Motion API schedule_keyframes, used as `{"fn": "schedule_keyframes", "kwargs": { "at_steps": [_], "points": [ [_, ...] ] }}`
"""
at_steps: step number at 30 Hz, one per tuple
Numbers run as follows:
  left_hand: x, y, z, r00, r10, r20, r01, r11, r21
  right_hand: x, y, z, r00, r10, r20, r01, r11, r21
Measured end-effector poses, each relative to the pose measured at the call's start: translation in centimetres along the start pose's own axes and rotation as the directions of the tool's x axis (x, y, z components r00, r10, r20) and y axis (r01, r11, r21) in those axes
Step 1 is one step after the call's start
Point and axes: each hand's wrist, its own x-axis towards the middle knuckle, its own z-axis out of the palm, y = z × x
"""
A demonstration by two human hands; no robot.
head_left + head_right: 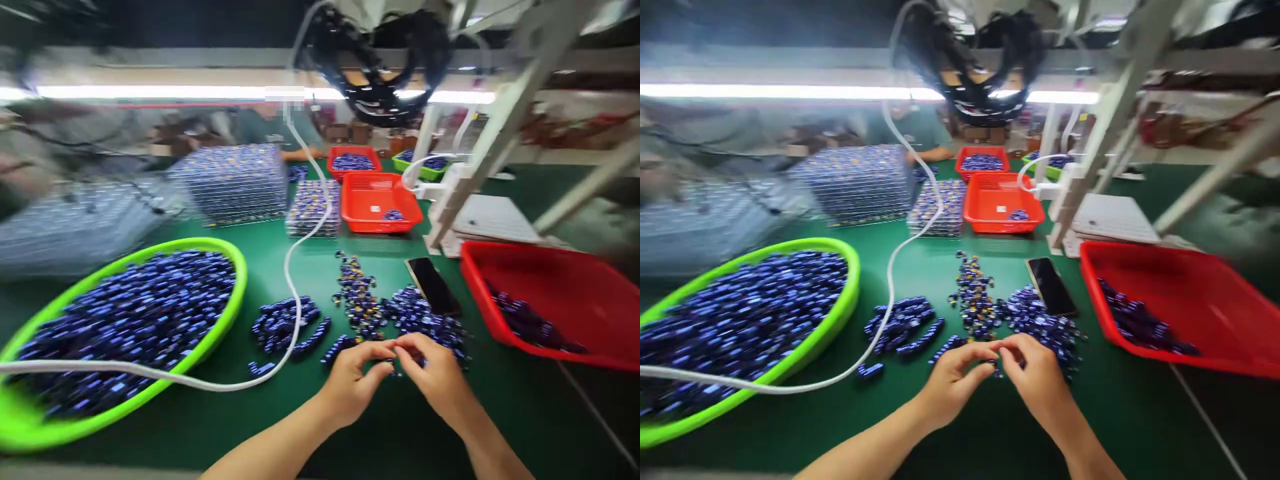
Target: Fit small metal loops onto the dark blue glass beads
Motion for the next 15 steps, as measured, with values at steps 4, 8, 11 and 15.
{"fn": "schedule_keyframes", "kwargs": {
  "at_steps": [4,8,11,15],
  "points": [
    [0.7,-0.7,-0.4,0.990,-0.083,-0.110,0.059,0.976,-0.210,0.4,2.2,1.4,0.987,0.096,-0.129,-0.089,0.994,0.055],
    [1.4,-0.7,-0.9,0.971,-0.221,-0.088,0.150,0.858,-0.491,0.0,2.2,0.7,0.987,0.153,-0.053,-0.139,0.970,0.199],
    [1.6,-0.5,-0.9,0.953,-0.291,-0.082,0.195,0.799,-0.569,-0.4,1.3,0.5,0.972,0.232,-0.044,-0.201,0.911,0.359],
    [1.6,-0.1,-0.7,0.942,-0.319,-0.109,0.213,0.815,-0.539,-0.2,0.5,1.0,0.969,0.247,-0.013,-0.209,0.847,0.489]
  ]
}}
